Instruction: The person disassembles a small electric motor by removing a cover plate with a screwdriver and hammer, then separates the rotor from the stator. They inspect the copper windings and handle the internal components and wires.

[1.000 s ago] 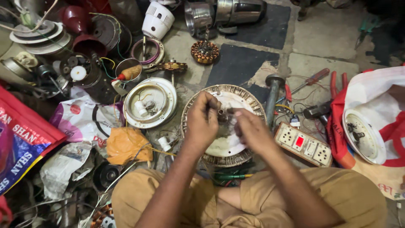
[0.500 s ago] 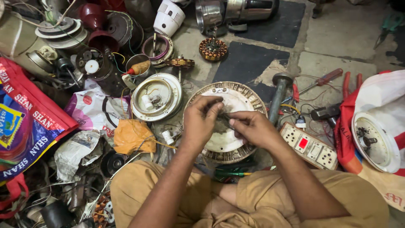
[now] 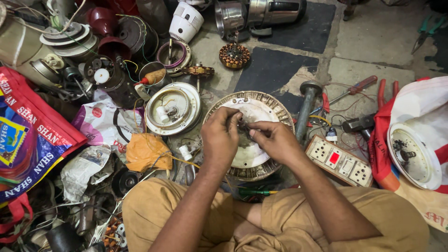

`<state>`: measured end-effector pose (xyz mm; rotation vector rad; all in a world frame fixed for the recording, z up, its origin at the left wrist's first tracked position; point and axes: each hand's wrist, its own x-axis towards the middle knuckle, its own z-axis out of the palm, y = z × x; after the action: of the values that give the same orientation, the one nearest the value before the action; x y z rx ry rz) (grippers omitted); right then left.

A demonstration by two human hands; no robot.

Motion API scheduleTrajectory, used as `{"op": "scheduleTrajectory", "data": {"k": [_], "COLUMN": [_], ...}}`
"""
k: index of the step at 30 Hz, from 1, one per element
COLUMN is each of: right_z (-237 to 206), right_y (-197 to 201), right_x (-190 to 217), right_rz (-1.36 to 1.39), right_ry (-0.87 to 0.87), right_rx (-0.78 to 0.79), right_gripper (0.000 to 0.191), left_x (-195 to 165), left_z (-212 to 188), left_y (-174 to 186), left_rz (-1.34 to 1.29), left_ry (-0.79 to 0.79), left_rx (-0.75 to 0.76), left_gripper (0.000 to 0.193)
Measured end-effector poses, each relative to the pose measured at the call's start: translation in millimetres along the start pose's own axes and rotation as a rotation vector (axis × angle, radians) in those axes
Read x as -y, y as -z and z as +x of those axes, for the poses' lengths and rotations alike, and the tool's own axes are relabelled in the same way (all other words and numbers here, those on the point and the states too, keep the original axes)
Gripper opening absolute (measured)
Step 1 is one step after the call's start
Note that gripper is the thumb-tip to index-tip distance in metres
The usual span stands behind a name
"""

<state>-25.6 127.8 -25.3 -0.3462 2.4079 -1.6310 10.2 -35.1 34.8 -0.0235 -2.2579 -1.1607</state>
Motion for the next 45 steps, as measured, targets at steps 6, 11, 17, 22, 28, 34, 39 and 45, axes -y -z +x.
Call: {"op": "scheduleTrajectory", "data": {"k": [6,11,17,22,28,34,39,45], "right_z": [-0.7,-0.8,-0.2,-7.0,-32.4,-54.4,-46.8,-46.5], "right_y": [-0.1,0.0,-5.3,1.5,29.2,12.3,4.0,1.8], "right_x": [14.5,21.8,31.0,25.0,-18.8,-40.7,-21.8,8.3], "right_rz": [-0.141,-0.146,-0.159,-0.234,-0.127,0.234,0.346,-0.093], "right_ry": [-0.141,-0.093,-0.084,-0.007,-0.125,-0.303,-0.233,-0.005], "right_rx": [-0.012,-0.040,-0.054,-0.100,-0.317,-0.251,-0.353,-0.561], "right_gripper": [0.028,0.026,0.022,0.030,0.033,0.029,0.028,0.022], "left_x": [4.5,10.6,13.0,9.8,7.2,9.5,16.7,21.4], "left_z": [2.0,3.2,2.3,6.6,-3.3,-25.1,-21.4,-30.2], "left_y": [-1.4,-3.1,-4.1,1.3,16.4,19.0,-1.8,-11.9], "left_rz": [0.046,0.051,0.019,-0.051,-0.215,0.236,0.332,0.142], "left_ry": [0.021,-0.001,0.011,0.019,0.094,-0.382,-0.512,-0.429], "left_rx": [0.037,0.027,0.010,0.044,0.071,0.359,0.337,0.177], "left_gripper": [0.005,0.004,0.007,0.006,0.023,0.030,0.018,0.015]}}
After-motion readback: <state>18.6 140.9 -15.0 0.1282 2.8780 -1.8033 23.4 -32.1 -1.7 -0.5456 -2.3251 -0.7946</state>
